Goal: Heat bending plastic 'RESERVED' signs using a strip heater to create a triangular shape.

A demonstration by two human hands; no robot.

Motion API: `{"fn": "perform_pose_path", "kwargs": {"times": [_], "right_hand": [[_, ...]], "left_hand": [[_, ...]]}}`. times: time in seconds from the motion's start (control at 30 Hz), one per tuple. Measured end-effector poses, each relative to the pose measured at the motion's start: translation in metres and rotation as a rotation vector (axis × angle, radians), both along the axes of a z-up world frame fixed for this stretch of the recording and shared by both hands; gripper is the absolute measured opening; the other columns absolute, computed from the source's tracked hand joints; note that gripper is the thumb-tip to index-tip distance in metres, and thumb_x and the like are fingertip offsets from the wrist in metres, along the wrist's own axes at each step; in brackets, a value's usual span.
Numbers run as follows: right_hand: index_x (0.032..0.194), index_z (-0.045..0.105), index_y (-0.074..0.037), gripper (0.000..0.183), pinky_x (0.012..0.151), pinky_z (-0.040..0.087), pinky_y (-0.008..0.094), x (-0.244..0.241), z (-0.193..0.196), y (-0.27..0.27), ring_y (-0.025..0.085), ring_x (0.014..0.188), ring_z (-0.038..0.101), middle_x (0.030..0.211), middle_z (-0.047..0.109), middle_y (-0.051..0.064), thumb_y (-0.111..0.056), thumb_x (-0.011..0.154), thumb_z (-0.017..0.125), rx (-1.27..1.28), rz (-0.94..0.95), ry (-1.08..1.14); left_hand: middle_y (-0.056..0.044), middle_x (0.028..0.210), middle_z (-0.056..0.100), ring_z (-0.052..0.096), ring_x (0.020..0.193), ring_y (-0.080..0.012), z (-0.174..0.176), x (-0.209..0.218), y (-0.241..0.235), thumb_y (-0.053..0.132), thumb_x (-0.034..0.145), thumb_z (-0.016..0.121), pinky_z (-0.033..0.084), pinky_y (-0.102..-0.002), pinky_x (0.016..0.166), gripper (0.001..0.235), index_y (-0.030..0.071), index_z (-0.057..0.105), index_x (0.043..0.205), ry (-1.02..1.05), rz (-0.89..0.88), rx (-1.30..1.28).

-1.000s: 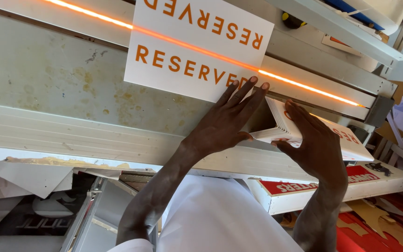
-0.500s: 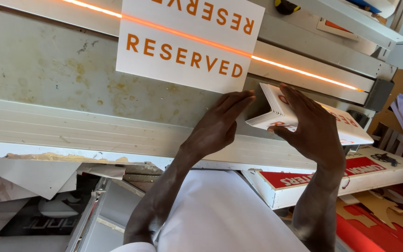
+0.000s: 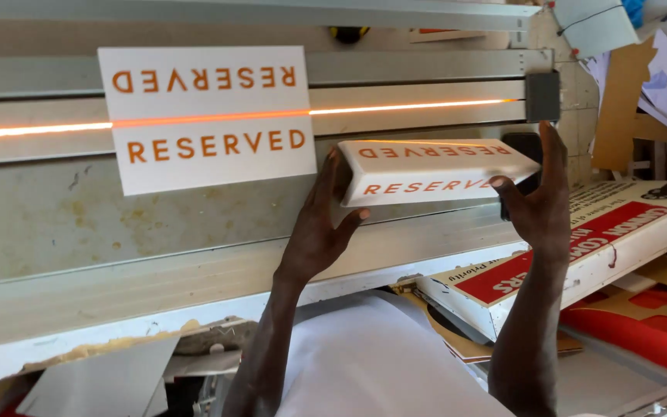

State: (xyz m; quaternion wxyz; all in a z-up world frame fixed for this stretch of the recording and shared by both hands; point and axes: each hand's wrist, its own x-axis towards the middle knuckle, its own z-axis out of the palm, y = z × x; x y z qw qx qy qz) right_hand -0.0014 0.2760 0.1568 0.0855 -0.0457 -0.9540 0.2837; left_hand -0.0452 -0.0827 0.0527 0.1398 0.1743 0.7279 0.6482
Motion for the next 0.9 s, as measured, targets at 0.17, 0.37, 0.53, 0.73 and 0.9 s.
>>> {"fn": "perform_pose_path", "kwargs": {"times": [0.17, 0.37, 0.53, 0.73, 0.9], "right_hand": [[0.179, 0.029, 0.0, 0.082, 0.142, 0.021, 0.061, 0.029, -0.053, 0.015, 0.046, 0.17, 0.029, 0.181, 0.032, 0.03, -0.054, 0.122, 0.055, -0.509, -0.186, 0.171], [0.175, 0.037, 0.0, 0.081, 0.132, 0.038, 0.056, 0.038, -0.107, 0.011, 0.028, 0.152, 0.048, 0.164, 0.052, 0.022, -0.054, 0.118, 0.055, -0.882, -0.065, 0.16], [0.175, 0.031, 0.001, 0.099, 0.131, 0.039, 0.05, 0.026, -0.104, -0.002, 0.028, 0.146, 0.051, 0.156, 0.053, 0.02, -0.011, 0.099, 0.092, -0.921, -0.01, 0.119], [0.18, 0.033, -0.013, 0.105, 0.135, 0.034, 0.052, 0.025, -0.103, -0.006, 0.028, 0.159, 0.05, 0.165, 0.054, 0.018, -0.034, 0.098, 0.095, -0.822, -0.078, 0.072], [0.186, 0.016, -0.017, 0.113, 0.141, 0.021, 0.059, 0.029, -0.111, -0.005, 0.042, 0.172, 0.033, 0.183, 0.039, 0.025, -0.039, 0.102, 0.086, -0.883, -0.044, 0.054]], "left_hand": [[-0.032, 0.187, 0.024, 0.023, 0.172, -0.0507, 0.014, 0.007, 0.031, 0.03, 0.113, 0.074, 0.019, -0.063, 0.142, 0.091, -0.001, 0.023, 0.181, 0.103, 0.147, 0.024], [-0.026, 0.187, 0.028, 0.026, 0.173, -0.0399, 0.022, 0.008, 0.052, 0.026, 0.118, 0.064, 0.019, -0.056, 0.143, 0.081, 0.002, 0.022, 0.182, 0.049, 0.255, 0.067], [-0.02, 0.177, 0.048, 0.045, 0.165, -0.0325, 0.016, 0.005, 0.06, 0.022, 0.12, 0.061, 0.032, -0.055, 0.139, 0.07, 0.003, 0.03, 0.18, 0.107, 0.308, 0.077], [-0.023, 0.135, 0.067, 0.059, 0.13, -0.0259, 0.024, 0.011, 0.072, 0.023, 0.126, 0.05, 0.046, -0.061, 0.122, 0.045, -0.006, 0.049, 0.161, 0.207, 0.333, 0.04], [-0.025, 0.124, 0.069, 0.068, 0.119, -0.0338, 0.012, 0.012, 0.07, 0.025, 0.129, 0.044, 0.05, -0.063, 0.116, 0.041, -0.006, 0.052, 0.155, 0.236, 0.35, -0.013]]}}
